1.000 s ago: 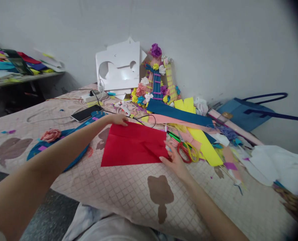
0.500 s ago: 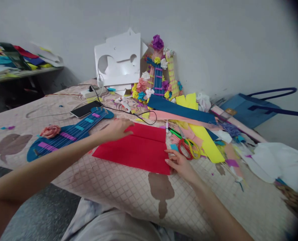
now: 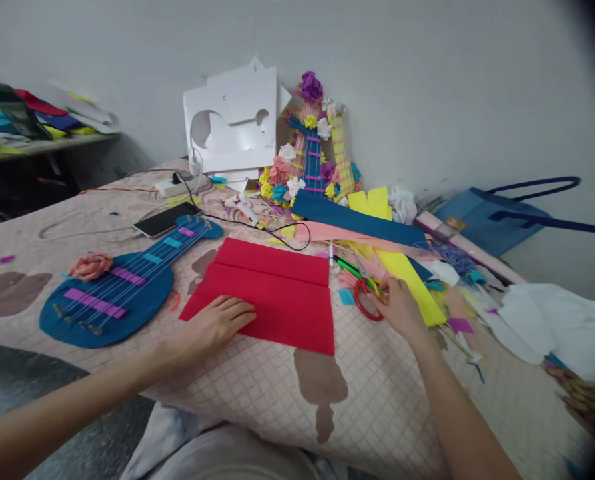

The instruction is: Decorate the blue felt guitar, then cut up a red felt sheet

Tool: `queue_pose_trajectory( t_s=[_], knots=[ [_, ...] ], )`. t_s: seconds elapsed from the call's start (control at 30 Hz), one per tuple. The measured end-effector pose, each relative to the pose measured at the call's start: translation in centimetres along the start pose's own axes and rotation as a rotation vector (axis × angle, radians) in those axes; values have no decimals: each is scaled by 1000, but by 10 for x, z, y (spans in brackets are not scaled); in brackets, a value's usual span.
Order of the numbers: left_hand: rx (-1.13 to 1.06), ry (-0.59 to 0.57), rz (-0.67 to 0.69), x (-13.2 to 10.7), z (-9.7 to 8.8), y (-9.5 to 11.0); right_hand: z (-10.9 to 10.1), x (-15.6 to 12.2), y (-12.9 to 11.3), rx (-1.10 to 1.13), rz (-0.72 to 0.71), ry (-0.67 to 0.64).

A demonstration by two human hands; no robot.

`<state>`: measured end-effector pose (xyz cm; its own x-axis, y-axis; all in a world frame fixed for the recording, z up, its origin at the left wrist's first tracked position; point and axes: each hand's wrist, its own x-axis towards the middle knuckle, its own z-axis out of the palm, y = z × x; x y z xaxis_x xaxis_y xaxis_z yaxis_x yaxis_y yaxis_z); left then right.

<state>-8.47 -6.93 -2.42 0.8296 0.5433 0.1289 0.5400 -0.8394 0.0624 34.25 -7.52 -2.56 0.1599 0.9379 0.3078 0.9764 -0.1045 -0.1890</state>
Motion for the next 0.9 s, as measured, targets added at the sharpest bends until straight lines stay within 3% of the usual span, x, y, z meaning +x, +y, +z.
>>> queue_pose_trajectory(
  t_s=[0.2, 0.5, 0.73, 0.9],
  knots=[
    [-44, 131, -42, -10, 1, -6, 14, -7, -11, -150, 146, -79],
    [-102, 233, -69, -1, 3, -3, 9, -11, -13, -154, 281, 15],
    [-149, 272, -90, -5, 12, 0, 11, -16, -2, -112, 189, 11],
    [-210, 277, -85, -7, 5, 8, 14, -16, 4, -54, 135, 165]
  ],
)
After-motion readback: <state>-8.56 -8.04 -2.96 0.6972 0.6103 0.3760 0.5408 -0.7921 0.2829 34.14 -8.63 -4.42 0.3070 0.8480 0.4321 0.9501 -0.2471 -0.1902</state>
